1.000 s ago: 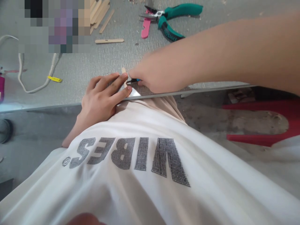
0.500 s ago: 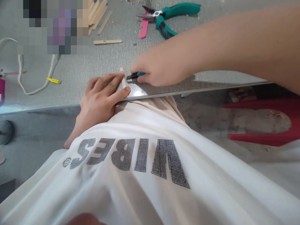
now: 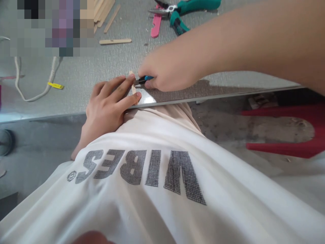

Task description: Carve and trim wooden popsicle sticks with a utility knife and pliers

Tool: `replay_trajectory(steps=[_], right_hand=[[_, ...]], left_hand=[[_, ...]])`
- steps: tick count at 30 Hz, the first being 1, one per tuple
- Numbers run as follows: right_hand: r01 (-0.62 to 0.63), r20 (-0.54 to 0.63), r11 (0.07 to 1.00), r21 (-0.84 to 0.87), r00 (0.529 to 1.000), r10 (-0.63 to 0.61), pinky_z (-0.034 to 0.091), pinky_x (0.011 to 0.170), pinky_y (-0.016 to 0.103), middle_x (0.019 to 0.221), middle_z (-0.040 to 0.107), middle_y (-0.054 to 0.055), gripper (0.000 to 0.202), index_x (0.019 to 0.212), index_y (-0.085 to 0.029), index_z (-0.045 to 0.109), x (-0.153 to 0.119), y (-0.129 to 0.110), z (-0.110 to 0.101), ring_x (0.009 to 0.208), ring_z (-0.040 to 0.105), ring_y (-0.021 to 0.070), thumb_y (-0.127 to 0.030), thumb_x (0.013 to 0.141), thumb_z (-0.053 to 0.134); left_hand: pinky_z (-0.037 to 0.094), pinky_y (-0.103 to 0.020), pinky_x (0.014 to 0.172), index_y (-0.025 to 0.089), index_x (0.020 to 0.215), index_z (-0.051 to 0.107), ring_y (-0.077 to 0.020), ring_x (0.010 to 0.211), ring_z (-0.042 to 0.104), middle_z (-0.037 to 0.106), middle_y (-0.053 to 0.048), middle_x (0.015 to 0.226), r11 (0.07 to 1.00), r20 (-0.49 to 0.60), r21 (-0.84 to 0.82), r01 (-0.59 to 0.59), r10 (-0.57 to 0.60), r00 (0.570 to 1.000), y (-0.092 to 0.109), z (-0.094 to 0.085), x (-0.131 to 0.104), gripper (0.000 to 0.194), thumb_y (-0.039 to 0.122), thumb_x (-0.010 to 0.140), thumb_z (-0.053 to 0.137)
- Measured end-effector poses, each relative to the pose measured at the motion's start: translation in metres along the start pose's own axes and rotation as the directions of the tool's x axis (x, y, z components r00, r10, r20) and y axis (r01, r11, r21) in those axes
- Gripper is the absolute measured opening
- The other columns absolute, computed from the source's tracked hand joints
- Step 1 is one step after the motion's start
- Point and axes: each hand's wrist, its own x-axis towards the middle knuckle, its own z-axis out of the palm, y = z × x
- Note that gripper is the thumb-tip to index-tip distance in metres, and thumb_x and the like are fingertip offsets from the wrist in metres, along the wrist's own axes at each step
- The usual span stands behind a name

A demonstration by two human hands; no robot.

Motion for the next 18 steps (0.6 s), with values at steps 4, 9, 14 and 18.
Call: replay_trajectory(steps=[4,9,14,18], right_hand=[[0.0,0.018,1.0,-0.006,1.0,0.0,0.06,0.088,0.055,0.075,0.063,0.003,0.028,0.113,-0.019,0.071,0.003,0.003,0.002,0.083,0.073,0.0343,-0.039,0.117,0.051],[0.01,0.016,0.998,-0.068,1.0,-0.009,0.057,0.083,0.046,0.073,0.061,0.001,0.028,0.107,-0.021,0.068,0.002,0.0,0.0,0.074,0.068,0.0275,-0.038,0.118,0.048],[-0.056,-0.003,0.989,-0.133,0.998,0.056,0.044,0.068,0.038,0.067,0.058,0.0,0.028,0.101,-0.02,0.069,-0.002,-0.013,-0.005,0.061,0.056,0.0217,-0.035,0.119,0.055],[-0.091,0.028,0.958,-0.273,0.994,0.102,0.043,0.066,0.038,0.072,0.065,0.003,0.027,0.113,-0.02,0.075,-0.002,-0.028,-0.013,0.066,0.064,0.0264,-0.04,0.12,0.058]], left_hand=[[0.046,-0.061,0.133,0.039,0.146,0.067,-0.0328,0.169,0.054,0.052,-0.007,0.185,1.0,-0.004,-0.009,0.001,-0.001,1.0,0.0,0.0,0.0,0.031,0.031,0.119,0.056],[0.044,-0.063,0.135,0.039,0.147,0.069,-0.033,0.169,0.055,0.054,-0.007,0.184,1.0,-0.004,-0.026,0.009,-0.01,1.0,0.0,0.001,0.001,0.033,0.028,0.119,0.055],[0.044,-0.065,0.135,0.038,0.146,0.069,-0.0331,0.169,0.055,0.055,-0.007,0.184,0.999,0.01,-0.047,0.016,-0.016,1.0,0.0,0.0,0.001,0.033,0.028,0.118,0.055],[0.046,-0.064,0.133,0.041,0.15,0.067,-0.0312,0.169,0.054,0.055,-0.006,0.183,1.0,-0.018,-0.012,0.001,-0.001,1.0,-0.002,0.004,0.0,0.037,0.026,0.118,0.055]])
